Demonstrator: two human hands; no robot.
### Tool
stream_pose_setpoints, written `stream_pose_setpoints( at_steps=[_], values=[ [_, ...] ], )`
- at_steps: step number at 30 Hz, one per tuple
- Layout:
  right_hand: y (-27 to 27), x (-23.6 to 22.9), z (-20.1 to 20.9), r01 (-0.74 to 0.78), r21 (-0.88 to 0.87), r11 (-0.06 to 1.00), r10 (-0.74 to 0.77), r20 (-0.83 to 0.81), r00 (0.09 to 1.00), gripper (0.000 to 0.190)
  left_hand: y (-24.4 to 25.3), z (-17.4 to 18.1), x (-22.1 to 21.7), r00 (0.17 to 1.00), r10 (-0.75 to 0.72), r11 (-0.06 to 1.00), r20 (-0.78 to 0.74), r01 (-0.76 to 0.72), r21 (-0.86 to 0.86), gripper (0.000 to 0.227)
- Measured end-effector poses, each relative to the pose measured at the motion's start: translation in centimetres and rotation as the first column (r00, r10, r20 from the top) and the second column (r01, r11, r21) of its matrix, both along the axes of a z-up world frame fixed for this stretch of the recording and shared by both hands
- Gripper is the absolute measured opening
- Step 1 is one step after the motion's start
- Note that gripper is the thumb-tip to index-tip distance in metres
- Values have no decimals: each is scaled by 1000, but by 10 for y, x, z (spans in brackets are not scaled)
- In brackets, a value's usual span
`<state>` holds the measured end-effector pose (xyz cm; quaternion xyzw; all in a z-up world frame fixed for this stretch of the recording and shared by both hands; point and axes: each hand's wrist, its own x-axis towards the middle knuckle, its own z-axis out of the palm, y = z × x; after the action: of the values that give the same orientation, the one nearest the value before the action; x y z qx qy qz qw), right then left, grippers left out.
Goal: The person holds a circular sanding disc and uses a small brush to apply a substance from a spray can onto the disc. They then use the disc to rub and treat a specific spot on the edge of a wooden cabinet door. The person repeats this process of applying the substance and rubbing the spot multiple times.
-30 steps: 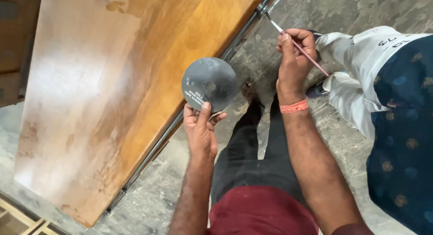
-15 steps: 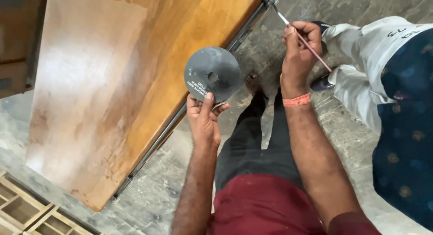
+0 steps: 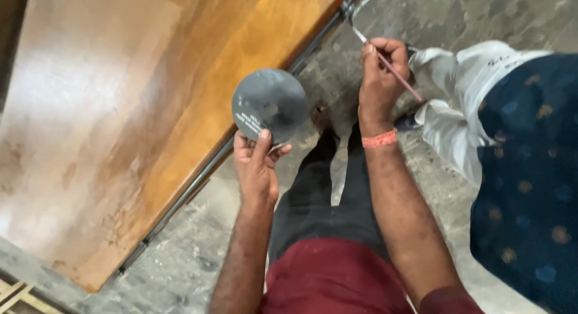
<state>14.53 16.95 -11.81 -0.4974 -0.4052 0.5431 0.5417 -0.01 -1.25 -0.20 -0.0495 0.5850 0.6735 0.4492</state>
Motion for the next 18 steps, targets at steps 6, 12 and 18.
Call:
stream_pose_setpoints(
  at_steps=[6, 12, 18],
  values=[
    [5, 0, 1, -14, 44, 999, 15, -27, 1000, 7, 5, 2, -1, 1000, 4, 1000, -6, -4, 1, 23],
    [2, 2, 3, -40, 64, 997, 41, -10, 999, 7, 8, 6, -2, 1000, -3, 1000, -20, 3, 8, 22],
    [0, 2, -1, -32, 66, 997, 34, -17, 999, 7, 4, 7, 0, 1000, 7, 1000, -13, -7, 5, 23]
  ],
)
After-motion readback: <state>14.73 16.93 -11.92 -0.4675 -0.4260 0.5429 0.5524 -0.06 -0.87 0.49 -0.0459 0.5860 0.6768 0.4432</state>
